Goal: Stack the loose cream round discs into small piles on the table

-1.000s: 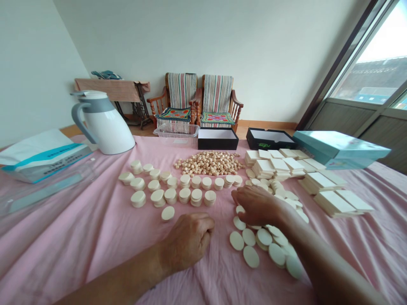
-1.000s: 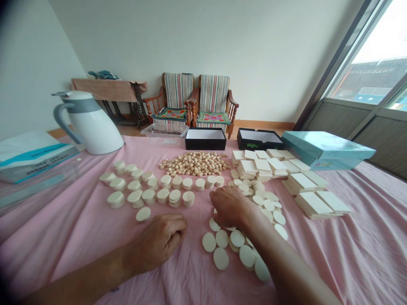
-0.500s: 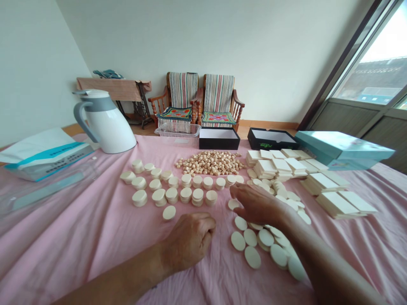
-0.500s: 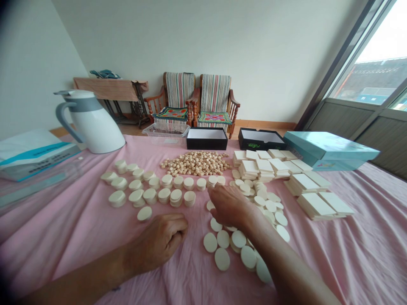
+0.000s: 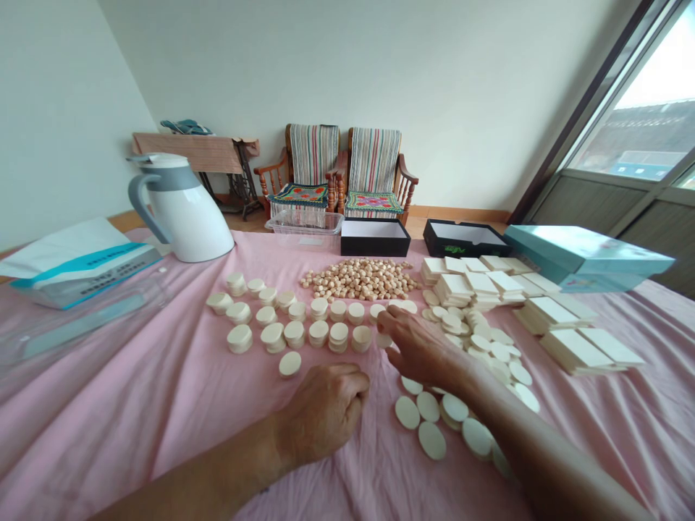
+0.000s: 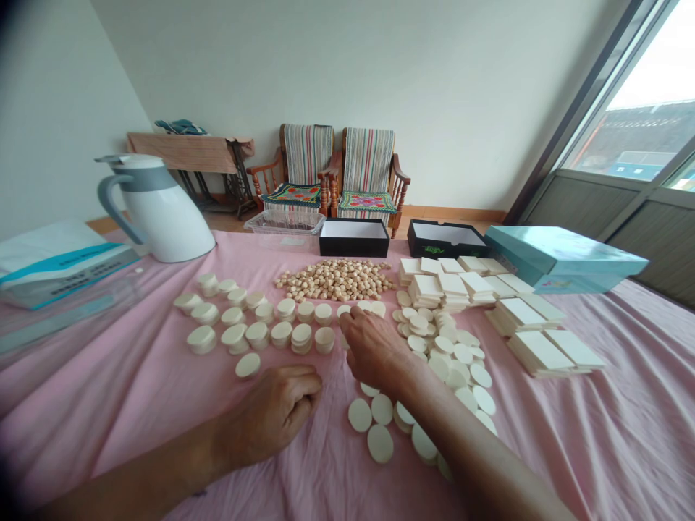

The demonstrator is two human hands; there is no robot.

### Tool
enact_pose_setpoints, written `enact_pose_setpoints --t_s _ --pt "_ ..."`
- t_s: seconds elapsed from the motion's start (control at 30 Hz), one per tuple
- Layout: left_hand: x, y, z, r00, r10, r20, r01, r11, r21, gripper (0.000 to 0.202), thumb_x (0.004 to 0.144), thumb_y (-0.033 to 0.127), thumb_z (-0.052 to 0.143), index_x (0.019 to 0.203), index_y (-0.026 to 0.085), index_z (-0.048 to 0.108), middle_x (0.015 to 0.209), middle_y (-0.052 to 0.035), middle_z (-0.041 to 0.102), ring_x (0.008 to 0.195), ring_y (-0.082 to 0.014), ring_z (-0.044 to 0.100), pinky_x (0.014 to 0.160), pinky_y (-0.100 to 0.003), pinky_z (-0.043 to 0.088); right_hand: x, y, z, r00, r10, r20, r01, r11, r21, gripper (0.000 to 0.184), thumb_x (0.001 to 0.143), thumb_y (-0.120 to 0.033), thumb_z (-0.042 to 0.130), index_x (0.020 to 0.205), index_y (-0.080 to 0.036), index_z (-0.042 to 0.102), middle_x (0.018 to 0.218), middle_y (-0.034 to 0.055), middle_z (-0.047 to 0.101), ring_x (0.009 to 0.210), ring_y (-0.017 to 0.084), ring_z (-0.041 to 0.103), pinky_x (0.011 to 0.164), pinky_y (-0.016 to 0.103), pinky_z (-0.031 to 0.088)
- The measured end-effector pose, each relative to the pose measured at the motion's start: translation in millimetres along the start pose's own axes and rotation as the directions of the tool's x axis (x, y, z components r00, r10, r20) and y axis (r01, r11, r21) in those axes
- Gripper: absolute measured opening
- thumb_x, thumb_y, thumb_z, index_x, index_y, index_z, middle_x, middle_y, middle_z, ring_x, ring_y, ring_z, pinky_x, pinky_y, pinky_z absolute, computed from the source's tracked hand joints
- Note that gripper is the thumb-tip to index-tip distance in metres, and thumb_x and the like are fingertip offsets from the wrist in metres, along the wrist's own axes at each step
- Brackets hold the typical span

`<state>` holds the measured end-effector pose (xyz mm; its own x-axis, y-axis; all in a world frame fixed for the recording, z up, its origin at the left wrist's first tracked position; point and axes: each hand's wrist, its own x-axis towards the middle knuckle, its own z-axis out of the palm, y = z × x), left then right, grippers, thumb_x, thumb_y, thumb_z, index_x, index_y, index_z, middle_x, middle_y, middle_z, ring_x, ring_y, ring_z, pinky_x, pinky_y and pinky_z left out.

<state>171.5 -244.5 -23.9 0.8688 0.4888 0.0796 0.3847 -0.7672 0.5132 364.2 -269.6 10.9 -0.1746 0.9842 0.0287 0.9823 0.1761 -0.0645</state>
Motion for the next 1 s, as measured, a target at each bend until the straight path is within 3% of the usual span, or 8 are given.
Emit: enact_pose_setpoints --t_s 0.1,0.2,0.3,0.4,0.63,0.83,1.0 --pt "-0.4 0.6 -0.7 1.0 -0.006 0.004 0.006 1.0 -0.004 0.017 0.075 0.005 0.043 0.061 0.015 0.042 0.067 -0.0002 0.054 0.065 -0.0114 0.05 0.061 -0.024 0.033 1.3 1.0 -0.7 0.999 0.026 -0.025 -0.024 0.998 0.063 0.025 0.075 -0.01 0.048 0.099 -0.015 0.052 0.097 0.0089 0.06 0.082 0.018 0.057 0.065 0.026 0.035" --pt "-0.4 1.2 -1.7 1.0 0.002 0.006 -0.002 1.0 -0.008 0.017 0.074 0.006 0.043 0.061 0.016 0.041 0.065 0.0001 0.053 0.064 -0.0114 0.05 0.06 -0.024 0.032 -1.6 7.7 -8.0 0.997 0.067 -0.022 -0.065 0.994 0.09 0.017 0.078 -0.012 0.047 0.092 -0.016 0.055 0.091 0.0079 0.061 0.079 0.017 0.057 0.064 0.026 0.034" --pt "0.0 1.2 -2.0 1.0 0.003 -0.001 -0.003 1.0 -0.011 0.016 0.073 0.005 0.043 0.061 0.016 0.04 0.066 0.0002 0.053 0.065 -0.0116 0.05 0.06 -0.024 0.032 -9.7 21.2 -19.0 0.994 0.085 0.073 -0.091 0.992 0.082 0.009 0.08 -0.019 0.05 0.085 -0.017 0.056 0.084 0.0065 0.062 0.076 0.017 0.057 0.062 0.027 0.033" --pt "0.3 0.2 -1.2 1.0 -0.003 -0.005 0.003 1.0 -0.007 0.016 0.073 0.005 0.042 0.061 0.016 0.04 0.065 0.0002 0.052 0.064 -0.0117 0.049 0.06 -0.025 0.032 -19.7 36.0 -28.4 0.981 0.084 0.176 -0.096 0.993 0.063 0.013 0.079 -0.026 0.055 0.088 -0.018 0.058 0.085 0.0061 0.064 0.076 0.018 0.057 0.062 0.028 0.034" --pt "-0.7 -1.7 0.8 1.0 0.007 -0.005 -0.007 1.0 0.007 0.015 0.073 0.005 0.041 0.063 0.016 0.042 0.066 0.0005 0.052 0.065 -0.0118 0.049 0.061 -0.025 0.031 -25.1 37.1 -33.6 0.93 0.13 0.342 -0.093 0.988 -0.124 0.021 0.071 -0.016 0.057 0.092 -0.014 0.06 0.096 0.0127 0.065 0.087 0.026 0.06 0.069 0.033 0.039" --pt "-0.3 0.4 -0.4 1.0 0.018 0.002 -0.018 1.0 0.004 0.015 0.073 0.005 0.041 0.063 0.016 0.042 0.067 0.0003 0.053 0.065 -0.0119 0.05 0.061 -0.024 0.032 -21.1 28.2 -21.6 0.937 0.113 0.33 -0.064 0.986 -0.156 0.026 0.072 -0.013 0.055 0.098 -0.01 0.06 0.102 0.0165 0.063 0.097 0.028 0.059 0.079 0.036 0.041" --pt "-0.2 0.7 -1.3 1.0 0.008 0.008 -0.008 1.0 0.005 0.016 0.074 0.005 0.041 0.063 0.016 0.043 0.067 0.0002 0.054 0.066 -0.0121 0.051 0.061 -0.024 0.033 -20.7 26.4 -14.3 0.953 0.098 0.285 -0.054 0.986 -0.16 0.026 0.071 -0.008 0.05 0.096 -0.01 0.059 0.099 0.0163 0.062 0.095 0.028 0.059 0.077 0.036 0.042"
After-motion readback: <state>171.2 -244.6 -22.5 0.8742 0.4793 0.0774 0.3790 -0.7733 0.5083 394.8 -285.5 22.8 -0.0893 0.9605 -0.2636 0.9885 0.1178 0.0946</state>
